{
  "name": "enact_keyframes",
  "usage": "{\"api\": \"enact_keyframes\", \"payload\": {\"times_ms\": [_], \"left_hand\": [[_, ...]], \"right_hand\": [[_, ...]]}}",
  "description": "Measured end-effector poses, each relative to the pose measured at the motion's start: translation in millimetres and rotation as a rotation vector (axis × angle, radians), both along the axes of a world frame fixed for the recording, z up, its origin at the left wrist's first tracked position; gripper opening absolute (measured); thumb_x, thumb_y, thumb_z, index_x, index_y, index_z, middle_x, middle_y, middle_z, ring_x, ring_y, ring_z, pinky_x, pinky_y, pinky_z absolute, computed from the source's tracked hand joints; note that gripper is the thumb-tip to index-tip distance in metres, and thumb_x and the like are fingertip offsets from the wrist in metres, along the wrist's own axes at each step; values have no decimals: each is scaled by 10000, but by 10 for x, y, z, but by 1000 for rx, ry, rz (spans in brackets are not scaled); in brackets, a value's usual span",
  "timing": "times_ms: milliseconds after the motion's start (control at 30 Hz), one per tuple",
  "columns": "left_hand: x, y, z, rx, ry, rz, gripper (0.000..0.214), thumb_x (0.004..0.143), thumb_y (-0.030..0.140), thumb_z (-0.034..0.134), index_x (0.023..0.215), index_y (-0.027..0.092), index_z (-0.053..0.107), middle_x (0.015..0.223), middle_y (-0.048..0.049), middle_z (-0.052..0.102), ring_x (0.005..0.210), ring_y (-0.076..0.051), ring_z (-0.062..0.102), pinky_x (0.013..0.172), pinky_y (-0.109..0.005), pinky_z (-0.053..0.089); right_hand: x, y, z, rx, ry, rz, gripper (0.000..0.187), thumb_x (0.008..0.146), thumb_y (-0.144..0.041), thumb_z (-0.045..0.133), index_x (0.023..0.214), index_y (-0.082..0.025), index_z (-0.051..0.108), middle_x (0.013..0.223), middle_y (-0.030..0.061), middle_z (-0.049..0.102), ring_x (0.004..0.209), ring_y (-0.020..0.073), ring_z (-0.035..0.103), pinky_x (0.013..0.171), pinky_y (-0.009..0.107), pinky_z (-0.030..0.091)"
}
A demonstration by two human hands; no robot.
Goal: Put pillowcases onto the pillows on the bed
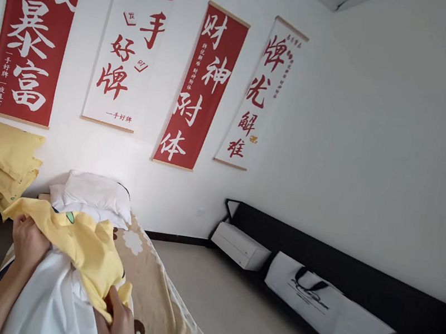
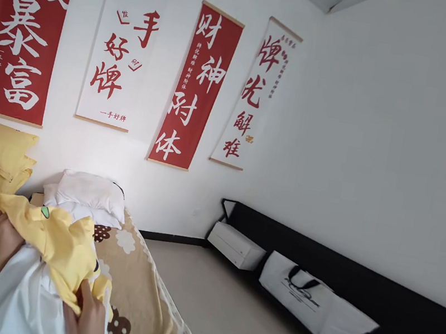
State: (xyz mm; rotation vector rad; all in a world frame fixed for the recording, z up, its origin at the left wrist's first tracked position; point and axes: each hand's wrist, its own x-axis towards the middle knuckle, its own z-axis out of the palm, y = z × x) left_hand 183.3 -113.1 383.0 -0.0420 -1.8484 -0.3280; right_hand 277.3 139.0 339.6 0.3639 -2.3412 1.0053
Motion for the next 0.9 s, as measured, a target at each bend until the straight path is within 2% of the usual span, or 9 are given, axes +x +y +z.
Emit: {"api": "enact_keyframes", "payload": {"times_ms": [133, 200, 267, 367, 500, 600, 667, 733, 900], "left_hand": [[-142, -48, -154, 105, -78, 61, 197, 800, 283, 523, 756, 164, 675, 711, -109, 675, 787, -298, 619, 806, -445, 405], [-172, -86, -220, 150, -144, 108, 259, 812, 314, 519, 875, 129, 689, 826, -151, 677, 917, -343, 597, 814, -464, 401], [-158, -95, -222, 187, -205, 118, 314, 804, 330, 531, 978, 116, 681, 914, -174, 661, 990, -369, 563, 821, -480, 399], [-68, -10, -121, 146, -252, 7, 337, 781, 272, 539, 1069, 143, 659, 1002, -166, 645, 1017, -354, 549, 842, -481, 402], [30, 205, 5, 95, -158, -126, 265, 804, 160, 473, 1003, 157, 647, 1011, -130, 660, 1015, -287, 577, 891, -433, 399], [-17, 290, -12, 122, 0, -162, 174, 786, 135, 467, 784, 179, 635, 796, -85, 669, 872, -258, 612, 859, -416, 395], [-86, 283, -56, 149, 51, -142, 172, 773, 132, 470, 732, 180, 630, 726, -75, 658, 804, -252, 616, 848, -420, 395], [-153, 231, -100, 186, -10, -84, 176, 775, 142, 478, 769, 165, 652, 767, -90, 673, 824, -264, 621, 865, -435, 394], [-229, -38, -169, 225, -418, 62, 246, 848, 179, 472, 928, 112, 695, 970, -155, 688, 1014, -312, 604, 908, -462, 395]], "right_hand": [[-48, 19, -9, -28, -74, -118, 178, 860, -392, 543, 783, -236, 507, 689, 3, 657, 603, 175, 573, 558, 244, 409], [-70, 30, -17, -39, -69, -128, 178, 850, -386, 559, 768, -237, 506, 675, 1, 650, 595, 176, 573, 556, 243, 410], [-82, 20, -46, -32, -53, -91, 141, 842, -344, 560, 768, -235, 508, 658, -3, 641, 576, 171, 565, 550, 240, 404], [-87, -22, -110, 13, -34, -27, 46, 827, -244, 525, 786, -231, 507, 657, -4, 640, 580, 170, 565, 557, 241, 390], [-84, -73, -162, 132, -61, 15, 103, 753, -138, 486, 800, -225, 513, 695, 7, 665, 600, 176, 583, 577, 245, 373], [-71, -76, -158, 160, -60, 34, 70, 785, -167, 487, 804, -229, 514, 709, 13, 675, 610, 183, 599, 584, 246, 378], [-71, -60, -146, 135, -65, 16, 35, 823, -228, 494, 788, -236, 493, 669, 6, 654, 585, 183, 587, 568, 245, 382], [-87, -33, -131, 80, -73, -42, 97, 848, -301, 495, 774, -243, 470, 632, -3, 629, 550, 179, 562, 547, 247, 392], [-175, 45, -108, 1, -67, -209, 100, 825, -342, 480, 787, -251, 493, 657, 8, 643, 559, 197, 586, 554, 270, 427]]}}
